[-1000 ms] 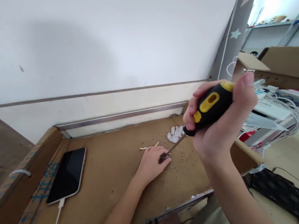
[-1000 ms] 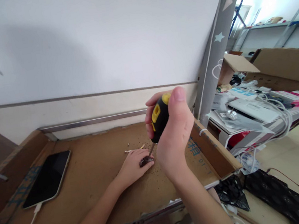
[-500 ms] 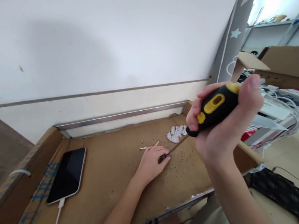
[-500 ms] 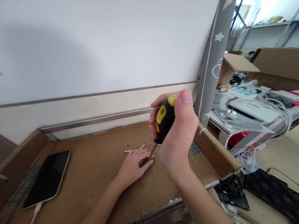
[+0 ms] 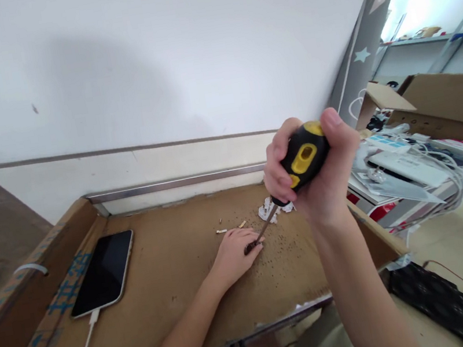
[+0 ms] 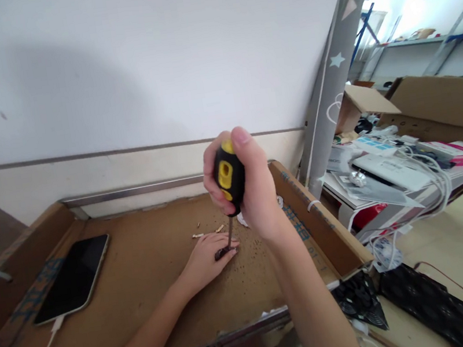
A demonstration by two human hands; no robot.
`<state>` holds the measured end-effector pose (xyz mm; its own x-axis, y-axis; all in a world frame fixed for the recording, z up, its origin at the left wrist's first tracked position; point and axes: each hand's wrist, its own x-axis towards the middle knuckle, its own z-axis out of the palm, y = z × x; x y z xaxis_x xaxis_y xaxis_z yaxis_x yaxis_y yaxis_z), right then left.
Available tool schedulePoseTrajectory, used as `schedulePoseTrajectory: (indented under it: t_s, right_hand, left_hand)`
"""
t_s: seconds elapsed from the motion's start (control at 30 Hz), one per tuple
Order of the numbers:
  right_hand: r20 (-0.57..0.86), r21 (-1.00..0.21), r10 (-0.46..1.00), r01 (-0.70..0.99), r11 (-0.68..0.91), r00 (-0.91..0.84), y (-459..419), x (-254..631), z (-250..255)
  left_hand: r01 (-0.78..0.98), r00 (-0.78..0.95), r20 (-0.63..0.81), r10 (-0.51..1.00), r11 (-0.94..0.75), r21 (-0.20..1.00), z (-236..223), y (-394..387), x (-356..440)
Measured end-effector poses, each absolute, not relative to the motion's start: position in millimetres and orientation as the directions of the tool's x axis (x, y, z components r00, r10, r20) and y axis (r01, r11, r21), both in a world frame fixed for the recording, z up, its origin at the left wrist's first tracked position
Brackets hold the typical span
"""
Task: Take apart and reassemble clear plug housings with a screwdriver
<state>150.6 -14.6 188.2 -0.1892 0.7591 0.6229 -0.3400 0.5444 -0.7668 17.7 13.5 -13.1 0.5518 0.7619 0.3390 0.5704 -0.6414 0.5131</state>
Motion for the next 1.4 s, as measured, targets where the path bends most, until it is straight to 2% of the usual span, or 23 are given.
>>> schedulePoseTrajectory:
  t_s: [0.13,0.2,0.27,0.33,0.4,0.47,0.53,0.6,0.67,0.73,0.8,0.83,0.9,0.97,1.0,1.03,1.1,1.2,1.33,1.4]
  right_hand:
    - [0.58,-0.814,0.709,-0.322,0.484,-0.401,-9.7,161.8,196.3]
    - [0.58,-0.812,0.694,-0.234,0.534,-0.428,-7.5,167.0,201.2]
    - [0.604,-0.759,0.685,-0.032,0.651,-0.408,-8.0,170.1,206.5]
    - [0.689,-0.631,0.651,0.18,0.755,-0.317,-11.3,170.4,210.9]
    - [0.77,-0.548,0.607,0.282,0.787,-0.196,-15.5,168.8,212.9]
    - [0.795,-0.572,0.598,0.207,0.794,-0.097,-18.7,167.7,212.4]
    - [0.759,-0.646,0.646,0.025,0.763,-0.077,-19.8,168.6,211.3]
    - [0.691,-0.722,0.701,-0.167,0.671,-0.176,-19.0,171.1,211.9]
    - [0.596,-0.802,0.692,-0.277,0.528,-0.407,-17.2,173.1,214.7]
    - [0.499,-0.862,0.634,-0.263,0.433,-0.591,-16.4,172.5,218.7]
    - [0.462,-0.855,0.655,-0.106,0.507,-0.598,-18.3,169.0,222.7]
    - [0.48,-0.807,0.687,0.033,0.589,-0.545,-20.6,166.5,224.4]
    - [0.584,-0.593,0.705,0.383,0.709,-0.403,-27.3,161.8,227.4]
    - [0.682,-0.315,0.655,0.678,0.664,-0.325,-34.8,159.5,231.0]
    - [0.698,-0.201,0.638,0.766,0.611,-0.326,-37.9,159.8,233.3]
    - [0.687,-0.115,0.638,0.814,0.569,-0.349,-40.3,161.1,236.2]
    - [0.608,-0.025,0.665,0.826,0.563,-0.434,-42.1,165.6,243.2]
    - [0.453,-0.003,0.69,0.773,0.635,-0.565,-37.8,173.3,254.1]
    - [0.409,0.167,0.762,0.863,0.477,-0.501,-28.6,181.5,261.4]
    - [0.374,0.144,0.766,0.849,0.509,-0.523,-27.6,186.7,262.9]
  left_hand:
    - [0.568,0.554,0.339,0.761,-0.643,0.514,-13.4,13.4,17.6]
    - [0.573,0.55,0.329,0.767,-0.634,0.519,-12.5,13.2,17.6]
    - [0.574,0.552,0.32,0.77,-0.63,0.523,-11.5,13.1,17.6]
    - [0.572,0.553,0.321,0.769,-0.63,0.525,-11.0,13.0,17.5]
    - [0.571,0.55,0.326,0.769,-0.631,0.525,-11.2,13.0,17.4]
    - [0.575,0.542,0.329,0.773,-0.627,0.526,-11.7,12.9,17.4]
    - [0.575,0.543,0.33,0.772,-0.628,0.524,-12.0,12.6,17.4]
    - [0.57,0.554,0.335,0.763,-0.64,0.515,-11.8,12.1,17.3]
    - [0.564,0.566,0.337,0.752,-0.651,0.508,-11.2,11.5,17.1]
    - [0.561,0.568,0.337,0.75,-0.654,0.508,-10.7,11.1,17.1]
    - [0.561,0.564,0.34,0.753,-0.651,0.512,-10.8,11.1,17.2]
    - [0.56,0.561,0.343,0.754,-0.65,0.514,-11.0,11.2,17.4]
    - [0.558,0.555,0.348,0.755,-0.649,0.518,-11.5,11.3,17.8]
    - [0.557,0.553,0.351,0.756,-0.649,0.519,-11.8,11.2,18.1]
    - [0.558,0.552,0.351,0.757,-0.648,0.519,-11.8,11.0,18.1]
    - [0.56,0.549,0.35,0.759,-0.645,0.52,-11.7,10.8,18.1]
    - [0.565,0.541,0.349,0.765,-0.638,0.523,-11.8,10.6,17.9]
    - [0.571,0.531,0.35,0.772,-0.631,0.525,-12.7,10.7,17.5]
    - [0.571,0.526,0.356,0.772,-0.631,0.525,-14.1,11.4,17.9]
    - [0.566,0.53,0.355,0.77,-0.633,0.528,-13.9,11.5,18.4]
